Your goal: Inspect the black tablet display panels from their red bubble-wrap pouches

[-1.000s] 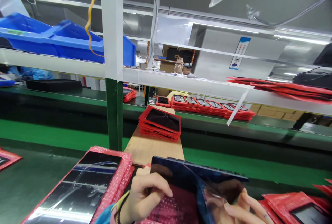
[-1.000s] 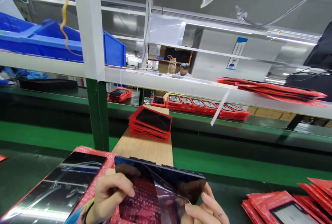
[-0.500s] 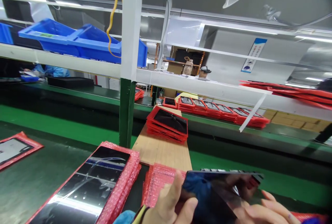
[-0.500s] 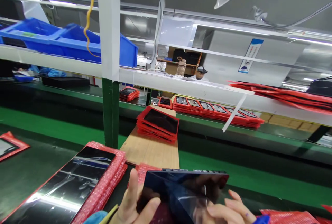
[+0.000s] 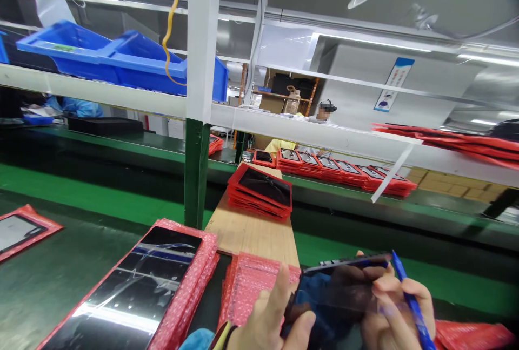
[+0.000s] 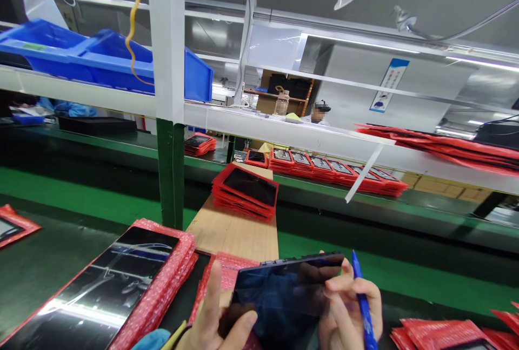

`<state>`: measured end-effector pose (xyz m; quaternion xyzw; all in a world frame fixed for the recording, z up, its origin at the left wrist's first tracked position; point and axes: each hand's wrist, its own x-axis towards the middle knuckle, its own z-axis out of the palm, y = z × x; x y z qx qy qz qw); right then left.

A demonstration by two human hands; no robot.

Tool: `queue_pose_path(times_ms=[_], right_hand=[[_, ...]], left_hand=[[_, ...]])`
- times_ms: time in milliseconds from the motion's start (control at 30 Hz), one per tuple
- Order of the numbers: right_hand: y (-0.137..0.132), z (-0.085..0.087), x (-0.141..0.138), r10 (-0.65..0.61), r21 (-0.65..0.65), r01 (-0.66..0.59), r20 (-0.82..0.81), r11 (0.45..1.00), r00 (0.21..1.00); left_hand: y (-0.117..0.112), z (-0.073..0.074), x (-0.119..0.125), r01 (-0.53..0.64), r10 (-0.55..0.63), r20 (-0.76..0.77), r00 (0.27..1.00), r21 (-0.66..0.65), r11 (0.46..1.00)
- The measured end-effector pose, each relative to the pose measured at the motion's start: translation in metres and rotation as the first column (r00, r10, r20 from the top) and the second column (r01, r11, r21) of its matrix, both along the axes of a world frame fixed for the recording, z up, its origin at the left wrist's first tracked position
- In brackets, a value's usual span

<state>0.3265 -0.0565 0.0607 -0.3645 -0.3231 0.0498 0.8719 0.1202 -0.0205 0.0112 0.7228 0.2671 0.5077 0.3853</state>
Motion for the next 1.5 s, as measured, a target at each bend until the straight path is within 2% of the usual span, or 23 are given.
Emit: queue_pose_path(times_ms=[100,133,200,300,400,500,600,667,733,800,933,1000,1133,1233,1333,1400,1433,1500], right_hand=[[0.000,0.005,-0.002,0.019,-0.040,-0.022,-0.078,0.999,0.997],[-0.001,0.007,-0.003,0.027,-0.061,-0.033,-0.093,0.998,0.995],[-0.003,0.012,-0.005,0.058,-0.106,-0.070,-0.114,0.992,0.992],[-0.007,0.016,-0.006,0.168,-0.169,-0.195,-0.161,0.966,0.973],[-0.007,0.018,-0.006,0.240,-0.194,-0.282,-0.212,0.940,0.947],[-0.004,0.019,-0.006,0.234,-0.208,-0.287,-0.248,0.935,0.940],[0.000,0.019,-0.007,0.225,-0.254,-0.321,-0.346,0.912,0.911],[0.002,0.020,-0.007,0.173,-0.289,-0.320,-0.437,0.902,0.883],[0.002,0.019,-0.007,0.098,-0.339,-0.303,-0.509,0.891,0.855],[0.001,0.019,-0.006,0.047,-0.389,-0.305,-0.549,0.869,0.834],[-0.002,0.020,-0.005,0.040,-0.414,-0.326,-0.566,0.850,0.823],[-0.002,0.021,-0.005,0.047,-0.404,-0.343,-0.587,0.848,0.808],[-0.003,0.023,-0.006,0.113,-0.348,-0.392,-0.608,0.852,0.786],[-0.002,0.026,-0.007,0.133,-0.312,-0.388,-0.607,0.867,0.784],[-0.002,0.031,-0.010,0.103,-0.294,-0.389,-0.669,0.873,0.736],[-0.001,0.036,-0.013,0.110,-0.270,-0.406,-0.703,0.873,0.703],[-0.001,0.038,-0.014,0.139,-0.242,-0.424,-0.709,0.873,0.692],[0.000,0.040,-0.015,0.220,-0.180,-0.471,-0.706,0.863,0.673]], left_hand=[[-0.002,0.012,-0.001,-0.031,0.027,-0.072,0.997,-0.056,0.998],[-0.002,0.017,-0.001,-0.009,0.004,-0.062,0.998,-0.082,0.997],[-0.001,0.028,0.000,0.071,-0.072,0.001,0.997,-0.135,0.988],[0.003,0.045,0.002,0.256,-0.230,0.150,0.961,-0.184,0.949],[0.008,0.058,0.003,0.433,-0.373,0.286,0.883,-0.186,0.882],[0.011,0.066,0.002,0.542,-0.448,0.382,0.808,-0.185,0.820],[0.012,0.068,0.002,0.656,-0.543,0.483,0.687,-0.091,0.750],[0.014,0.068,0.003,0.715,-0.588,0.542,0.601,-0.035,0.698],[0.016,0.067,0.004,0.746,-0.567,0.615,0.547,-0.051,0.664],[0.017,0.067,0.005,0.753,-0.500,0.687,0.527,-0.104,0.650],[0.017,0.067,0.007,0.749,-0.429,0.756,0.494,-0.119,0.652],[0.017,0.067,0.008,0.738,-0.402,0.770,0.495,-0.128,0.662],[0.020,0.066,0.009,0.691,-0.334,0.743,0.580,-0.232,0.684],[0.023,0.065,0.008,0.559,-0.274,0.640,0.718,-0.295,0.775],[0.026,0.066,0.005,0.414,-0.220,0.506,0.834,-0.309,0.856],[0.027,0.069,0.004,0.439,-0.244,0.508,0.826,-0.309,0.843],[0.027,0.070,0.003,0.490,-0.269,0.543,0.795,-0.314,0.813],[0.027,0.073,0.003,0.621,-0.327,0.630,0.705,-0.325,0.713]])
